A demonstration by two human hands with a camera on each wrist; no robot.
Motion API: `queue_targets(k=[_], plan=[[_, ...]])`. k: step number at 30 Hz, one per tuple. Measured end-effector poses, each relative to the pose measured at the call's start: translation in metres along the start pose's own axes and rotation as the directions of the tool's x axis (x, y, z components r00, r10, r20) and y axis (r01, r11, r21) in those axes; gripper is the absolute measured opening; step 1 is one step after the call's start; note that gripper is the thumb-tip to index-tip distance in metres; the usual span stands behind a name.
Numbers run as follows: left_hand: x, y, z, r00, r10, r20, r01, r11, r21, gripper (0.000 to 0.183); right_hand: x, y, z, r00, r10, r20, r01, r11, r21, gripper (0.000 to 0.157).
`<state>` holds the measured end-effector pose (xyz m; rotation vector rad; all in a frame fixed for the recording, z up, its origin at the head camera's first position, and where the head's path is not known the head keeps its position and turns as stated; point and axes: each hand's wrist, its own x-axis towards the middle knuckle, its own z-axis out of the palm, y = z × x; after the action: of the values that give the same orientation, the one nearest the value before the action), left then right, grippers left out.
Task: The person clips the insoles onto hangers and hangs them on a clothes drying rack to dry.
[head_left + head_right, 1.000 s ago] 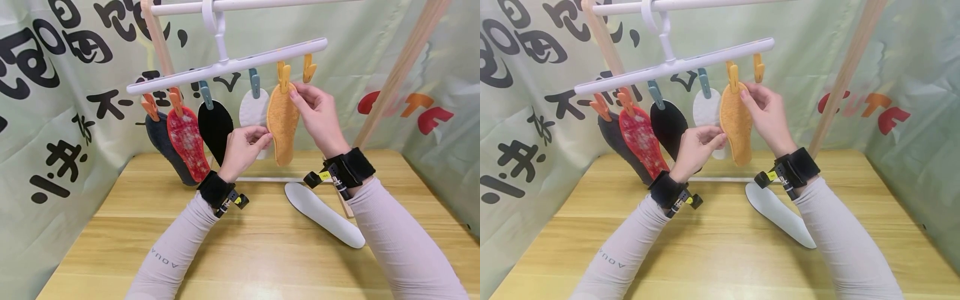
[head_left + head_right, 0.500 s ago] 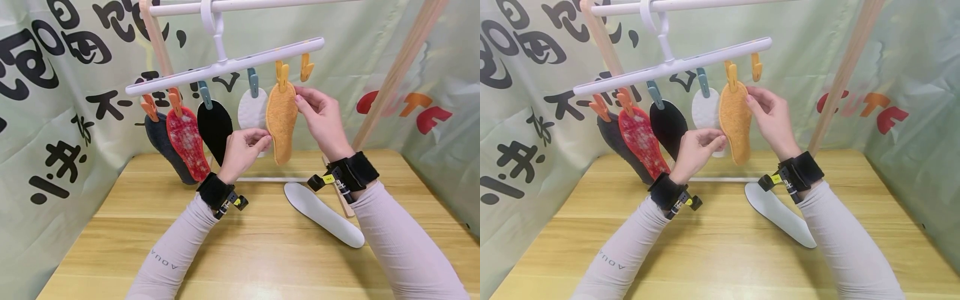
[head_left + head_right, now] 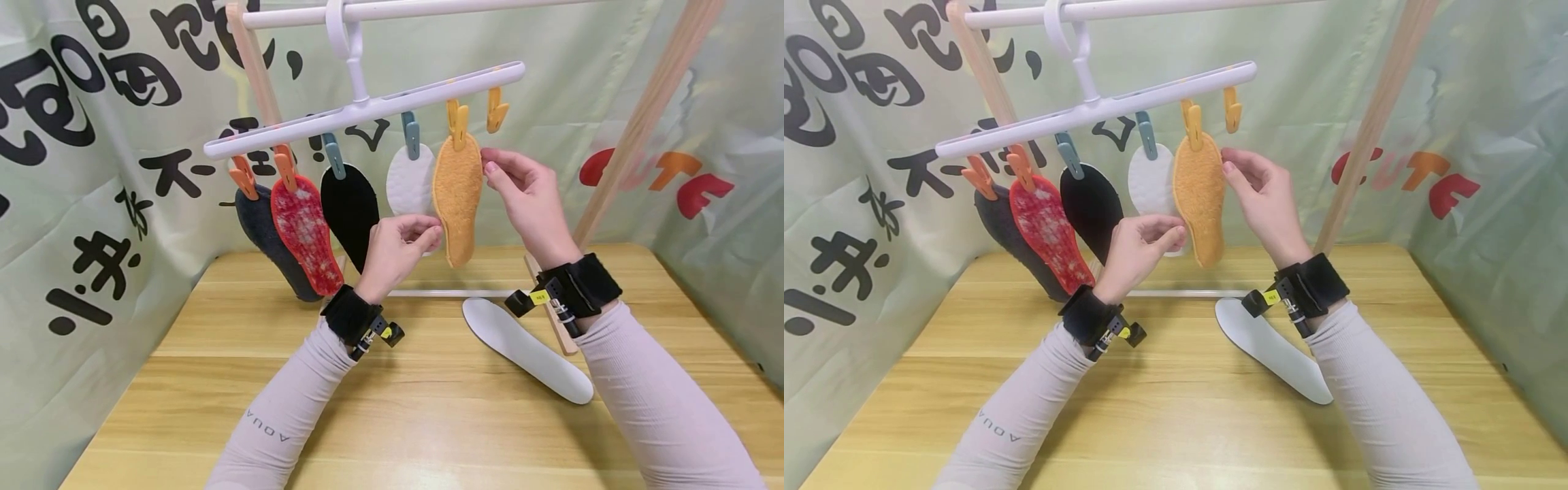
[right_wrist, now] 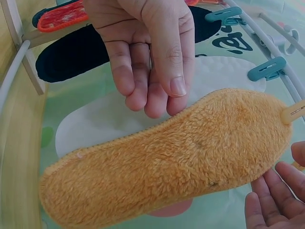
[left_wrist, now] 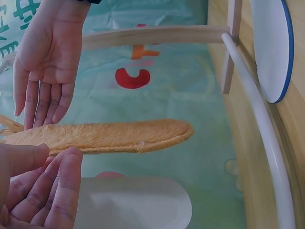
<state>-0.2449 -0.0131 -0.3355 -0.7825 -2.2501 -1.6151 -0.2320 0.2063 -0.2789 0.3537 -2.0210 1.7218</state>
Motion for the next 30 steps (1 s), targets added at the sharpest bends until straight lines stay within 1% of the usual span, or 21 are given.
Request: queue_targets(k=[5, 10, 15, 20, 26, 30], plan=[[-0.001, -0.003, -0.001, 1.000, -0.003, 0.017, 0.003, 1.000, -0.011, 0.012, -0.005, 0.000, 0.000, 1.000, 0.014, -0.011, -0.014, 1.000, -0.018, 0.041], [-0.004, -0.004, -0.002, 0.999, -0.009, 0.041, 0.009, 1.000, 0.005, 0.014, -0.011, 0.000, -0.001, 0.999, 0.020, -0.026, -0.020, 0.999, -0.025, 0.044], [-0.009, -0.005, -0.004, 0.997, -0.018, 0.075, 0.017, 1.000, 0.012, 0.016, -0.020, 0.000, -0.001, 0.999, 0.041, -0.032, -0.043, 0.999, -0.034, 0.043], [-0.014, -0.008, -0.004, 0.994, -0.012, 0.110, 0.011, 1.000, 0.008, 0.015, -0.029, 0.001, -0.004, 0.998, 0.061, -0.023, -0.062, 0.997, -0.046, 0.041], [-0.020, -0.009, -0.002, 0.986, -0.003, 0.164, 0.002, 1.000, 0.005, 0.012, -0.042, 0.000, -0.011, 0.994, 0.104, 0.019, -0.100, 0.984, -0.145, 0.043], [-0.024, -0.011, -0.001, 0.980, -0.012, 0.198, 0.012, 1.000, 0.006, 0.012, -0.051, -0.002, -0.016, 0.983, 0.167, 0.072, -0.148, 0.964, -0.220, 0.045]])
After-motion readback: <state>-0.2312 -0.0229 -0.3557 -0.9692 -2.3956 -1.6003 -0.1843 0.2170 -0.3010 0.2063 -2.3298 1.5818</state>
